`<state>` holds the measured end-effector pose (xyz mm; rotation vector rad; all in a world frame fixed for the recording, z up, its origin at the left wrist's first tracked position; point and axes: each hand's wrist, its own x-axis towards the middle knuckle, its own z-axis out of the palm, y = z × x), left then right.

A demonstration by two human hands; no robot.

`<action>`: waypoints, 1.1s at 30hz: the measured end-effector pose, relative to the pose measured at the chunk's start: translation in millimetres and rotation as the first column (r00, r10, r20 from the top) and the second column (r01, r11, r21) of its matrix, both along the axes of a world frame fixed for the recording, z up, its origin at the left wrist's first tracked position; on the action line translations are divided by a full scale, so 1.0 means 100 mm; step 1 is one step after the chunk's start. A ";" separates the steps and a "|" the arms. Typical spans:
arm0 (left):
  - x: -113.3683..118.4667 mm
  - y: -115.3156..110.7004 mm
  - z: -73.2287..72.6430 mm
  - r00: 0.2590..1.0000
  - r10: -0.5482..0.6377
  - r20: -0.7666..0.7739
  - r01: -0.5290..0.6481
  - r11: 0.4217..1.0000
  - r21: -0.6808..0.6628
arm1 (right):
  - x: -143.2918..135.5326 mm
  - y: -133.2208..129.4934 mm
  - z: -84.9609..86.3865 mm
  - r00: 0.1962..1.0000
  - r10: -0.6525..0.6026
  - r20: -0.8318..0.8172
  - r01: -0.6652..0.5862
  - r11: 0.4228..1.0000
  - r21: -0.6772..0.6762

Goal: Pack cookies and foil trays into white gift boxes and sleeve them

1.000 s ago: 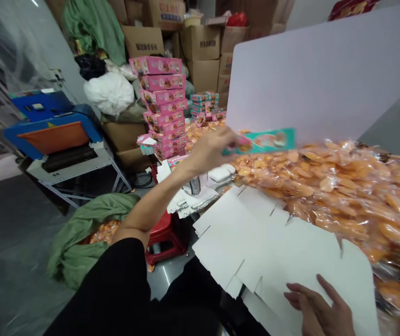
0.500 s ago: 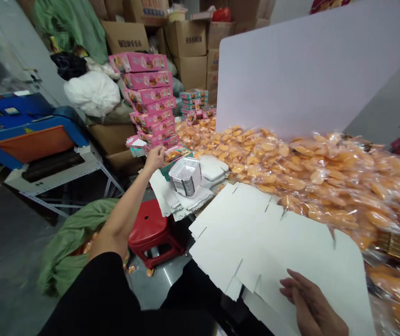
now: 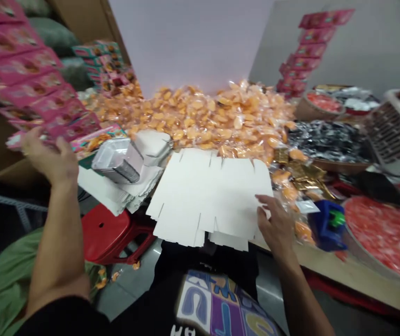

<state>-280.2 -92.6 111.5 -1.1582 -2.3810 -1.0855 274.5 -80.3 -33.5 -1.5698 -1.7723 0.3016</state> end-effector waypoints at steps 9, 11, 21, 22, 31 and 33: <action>1.74 -0.18 -1.17 0.889 -0.386 0.245 0.454 0.806 -0.380 | 0.24 0.15 -0.13 0.854 -0.176 0.490 0.262 0.958 -0.113; 1.80 -0.05 -1.27 0.931 -0.298 0.211 0.365 0.778 -0.512 | 0.24 0.13 -0.20 0.874 -0.211 0.438 0.265 0.962 -0.066; 1.69 0.00 -1.29 0.925 -0.276 0.263 0.377 0.757 -0.533 | -0.03 0.07 -0.17 0.886 -0.276 0.373 0.330 0.940 -0.088; 1.71 0.01 -1.28 0.925 -0.282 0.253 0.377 0.756 -0.535 | -0.07 0.04 -0.16 0.885 -0.262 0.386 0.317 0.945 -0.084; 1.82 -0.02 -1.13 0.947 -0.251 0.202 0.322 0.732 -0.600 | -0.23 -0.19 -0.29 0.890 -0.154 0.429 0.182 0.983 -0.025; 1.80 -0.02 -1.10 0.950 -0.225 0.217 0.311 0.754 -0.579 | -0.22 -0.20 -0.31 0.894 -0.171 0.414 0.175 0.984 0.027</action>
